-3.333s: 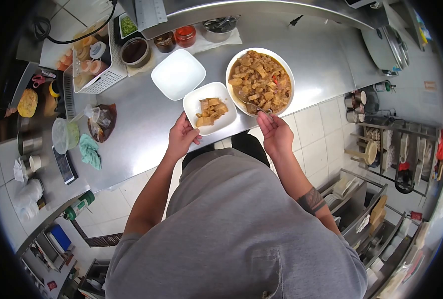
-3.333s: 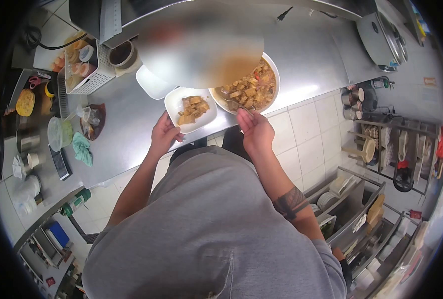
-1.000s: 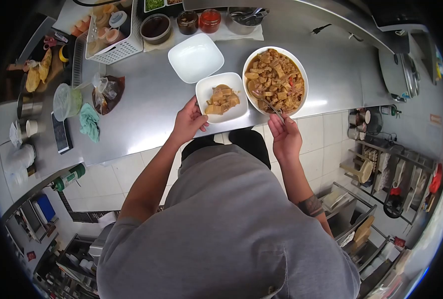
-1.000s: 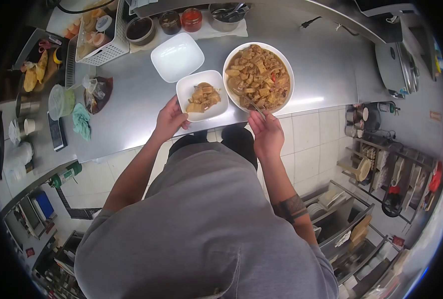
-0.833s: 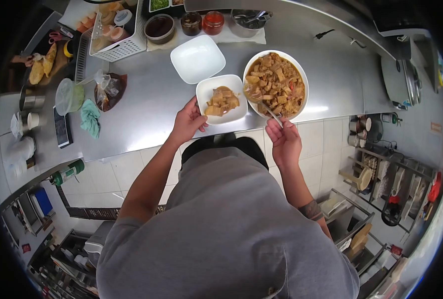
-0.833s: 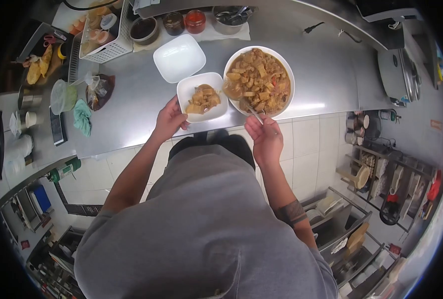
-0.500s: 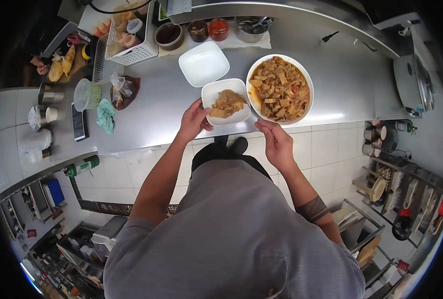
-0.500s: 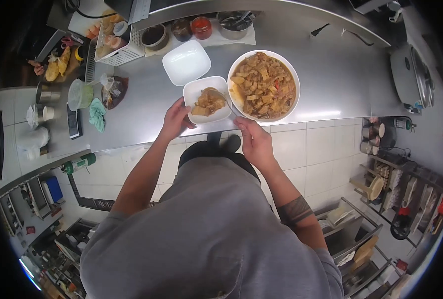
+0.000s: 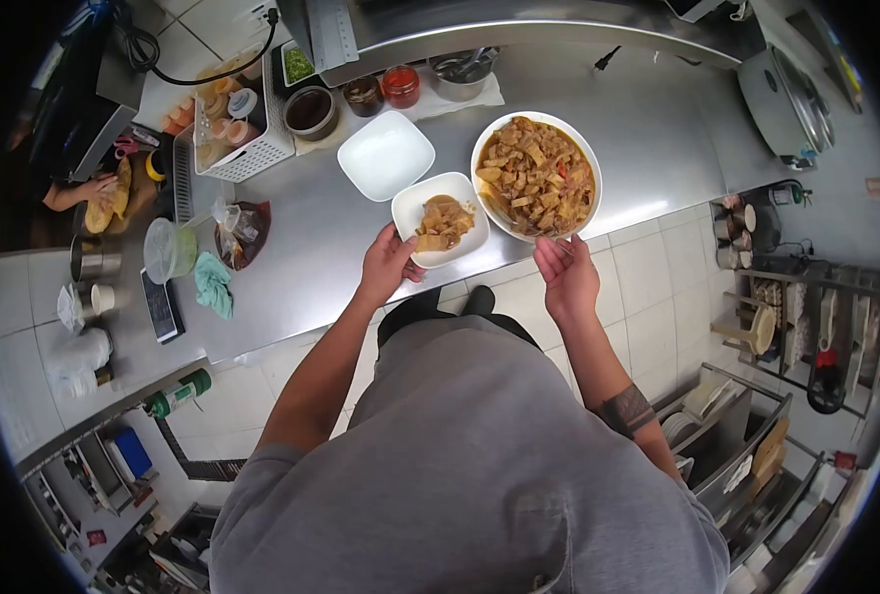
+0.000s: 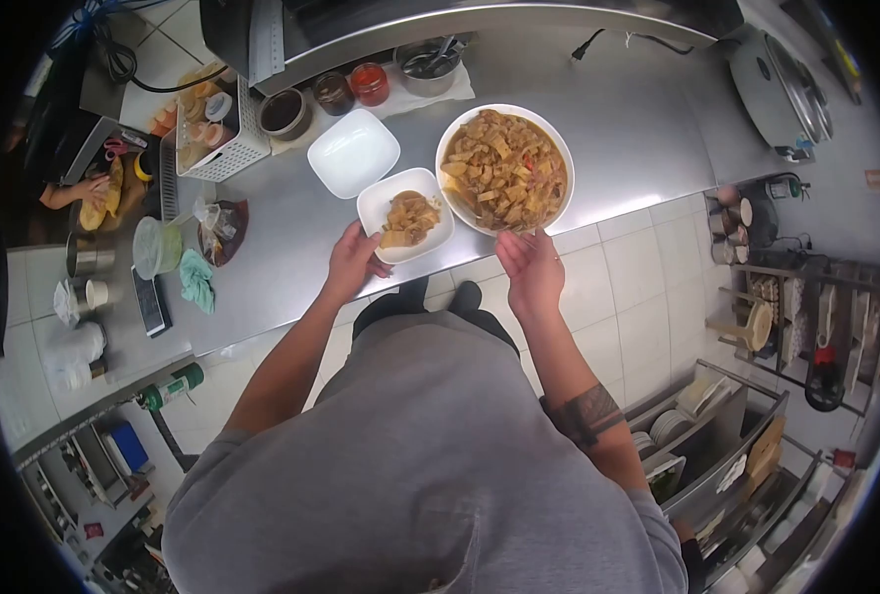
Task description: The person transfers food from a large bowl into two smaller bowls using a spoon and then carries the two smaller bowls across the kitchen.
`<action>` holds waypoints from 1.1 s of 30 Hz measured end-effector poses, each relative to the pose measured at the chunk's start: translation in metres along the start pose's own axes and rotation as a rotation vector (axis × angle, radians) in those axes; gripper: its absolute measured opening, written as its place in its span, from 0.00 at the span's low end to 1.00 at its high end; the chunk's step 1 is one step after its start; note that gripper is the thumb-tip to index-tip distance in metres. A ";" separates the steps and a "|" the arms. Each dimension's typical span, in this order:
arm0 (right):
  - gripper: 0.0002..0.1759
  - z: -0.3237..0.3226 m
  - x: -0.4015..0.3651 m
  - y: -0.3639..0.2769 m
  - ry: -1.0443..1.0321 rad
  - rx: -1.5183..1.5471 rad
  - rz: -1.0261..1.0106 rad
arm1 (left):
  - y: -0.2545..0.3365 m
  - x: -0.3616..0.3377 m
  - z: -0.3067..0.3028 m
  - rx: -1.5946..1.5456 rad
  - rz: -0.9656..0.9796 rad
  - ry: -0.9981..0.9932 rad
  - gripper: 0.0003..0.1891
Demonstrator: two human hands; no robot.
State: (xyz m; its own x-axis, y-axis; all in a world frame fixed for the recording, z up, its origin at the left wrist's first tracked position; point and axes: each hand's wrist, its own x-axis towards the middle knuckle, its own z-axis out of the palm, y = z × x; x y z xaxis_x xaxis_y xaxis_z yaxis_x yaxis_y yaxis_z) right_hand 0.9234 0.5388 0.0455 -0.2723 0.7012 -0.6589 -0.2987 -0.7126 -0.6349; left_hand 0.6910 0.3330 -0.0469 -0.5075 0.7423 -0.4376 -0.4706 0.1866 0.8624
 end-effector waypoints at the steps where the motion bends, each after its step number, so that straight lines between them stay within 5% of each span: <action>1: 0.21 0.001 0.006 0.008 -0.003 -0.001 -0.035 | 0.001 0.000 -0.002 0.006 -0.003 -0.019 0.28; 21: 0.14 0.021 -0.027 0.045 -0.015 -0.062 -0.383 | -0.003 0.009 -0.027 -0.054 -0.094 -0.224 0.26; 27: 0.15 0.022 -0.056 0.051 -0.154 -0.357 -0.401 | -0.010 0.014 -0.032 -0.077 -0.101 -0.266 0.25; 29: 0.16 0.016 -0.061 0.058 -0.353 -0.922 -0.707 | -0.008 0.012 -0.030 -0.075 -0.096 -0.258 0.26; 31: 0.17 0.021 -0.062 0.060 -0.336 -0.897 -0.727 | -0.009 0.013 -0.032 -0.056 -0.103 -0.255 0.26; 33: 0.16 0.028 -0.060 0.055 -0.135 -0.485 -0.530 | -0.007 0.014 -0.031 -0.038 -0.107 -0.253 0.26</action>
State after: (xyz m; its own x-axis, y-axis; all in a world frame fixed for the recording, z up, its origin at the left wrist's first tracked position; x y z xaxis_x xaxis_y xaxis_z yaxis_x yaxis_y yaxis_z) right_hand 0.8981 0.4583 0.0609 -0.3235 0.9294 -0.1778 0.0082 -0.1851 -0.9827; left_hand 0.6648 0.3220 -0.0671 -0.2593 0.8577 -0.4439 -0.5409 0.2519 0.8025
